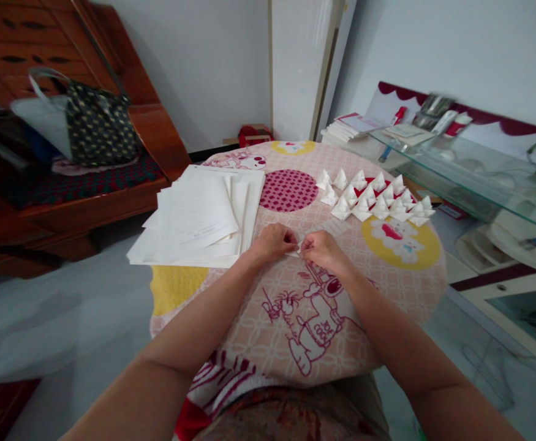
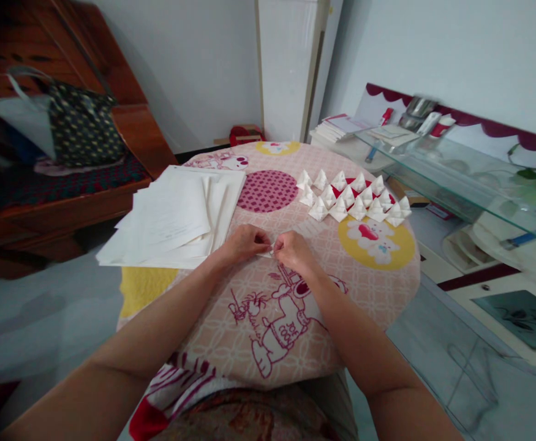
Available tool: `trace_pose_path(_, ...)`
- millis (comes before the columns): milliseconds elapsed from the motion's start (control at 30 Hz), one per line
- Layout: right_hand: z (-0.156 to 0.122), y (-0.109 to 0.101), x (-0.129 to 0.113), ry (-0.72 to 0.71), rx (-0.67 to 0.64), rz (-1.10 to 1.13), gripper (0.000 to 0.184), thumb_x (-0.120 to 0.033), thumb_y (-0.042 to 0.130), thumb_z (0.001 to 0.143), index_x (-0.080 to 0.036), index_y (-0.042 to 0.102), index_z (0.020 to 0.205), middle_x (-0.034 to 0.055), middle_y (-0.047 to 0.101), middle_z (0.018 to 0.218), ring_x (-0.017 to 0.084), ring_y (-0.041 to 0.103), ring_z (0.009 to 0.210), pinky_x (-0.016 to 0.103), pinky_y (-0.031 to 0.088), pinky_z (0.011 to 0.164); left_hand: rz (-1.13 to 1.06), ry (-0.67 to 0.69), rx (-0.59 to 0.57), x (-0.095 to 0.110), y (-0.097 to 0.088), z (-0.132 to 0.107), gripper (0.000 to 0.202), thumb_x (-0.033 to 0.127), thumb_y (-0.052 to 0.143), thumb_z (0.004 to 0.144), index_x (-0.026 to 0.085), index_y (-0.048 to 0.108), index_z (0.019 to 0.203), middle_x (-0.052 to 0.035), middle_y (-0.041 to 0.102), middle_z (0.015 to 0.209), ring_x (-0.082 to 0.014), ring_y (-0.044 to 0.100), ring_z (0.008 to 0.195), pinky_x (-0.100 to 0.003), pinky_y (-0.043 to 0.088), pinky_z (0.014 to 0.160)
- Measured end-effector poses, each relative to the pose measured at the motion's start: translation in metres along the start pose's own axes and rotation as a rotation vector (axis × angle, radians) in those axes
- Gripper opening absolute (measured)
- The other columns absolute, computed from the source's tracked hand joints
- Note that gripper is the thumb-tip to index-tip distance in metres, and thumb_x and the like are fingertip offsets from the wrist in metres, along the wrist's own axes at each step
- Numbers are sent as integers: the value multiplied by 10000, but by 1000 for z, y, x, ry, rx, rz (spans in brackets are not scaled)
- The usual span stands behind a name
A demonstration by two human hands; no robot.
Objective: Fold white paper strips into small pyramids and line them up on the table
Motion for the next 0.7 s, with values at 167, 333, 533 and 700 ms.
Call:
trace_pose_path(167,3,-1,3,18,-8,-7,75,-91,675,739,-153,687,698,1,631,539,114,600,509,199,413,518,-141,-9,-30,-10,-8,-2,166,179,641,713,133,778,795,-7,699,653,-114,583,596,-223,417,595)
trace_pose_path(333,3,0,1,68,-29,9,58,-135,704,758,-153,680,709,-6,623,529,99,565,469,189,378,473,-172,29,-95,-5,-12,-9,205,229,681,704,133,746,873,-15,708,708,-132,623,656,-232,462,637)
trace_pose_path(533,4,-1,-1,66,18,-61,49,-102,695,748,-149,702,736,21,646,558,123,606,531,210,412,529,20,3,-65,4,-4,-10,227,243,726,688,154,708,896,-18,710,752,-148,619,680,-250,430,630)
trace_pose_path(700,4,-1,-1,59,38,-91,30,-123,705,759,-149,719,765,25,659,575,132,619,551,217,425,555,159,-15,1,5,3,-9,248,311,721,709,175,702,915,-26,718,790,-156,605,694,-265,397,635)
Point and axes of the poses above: each hand's wrist, its own z-axis towards the middle knuckle, its own y-axis out of the palm, x = y × z, the point moved 4 cm from there along z, towards the middle knuckle
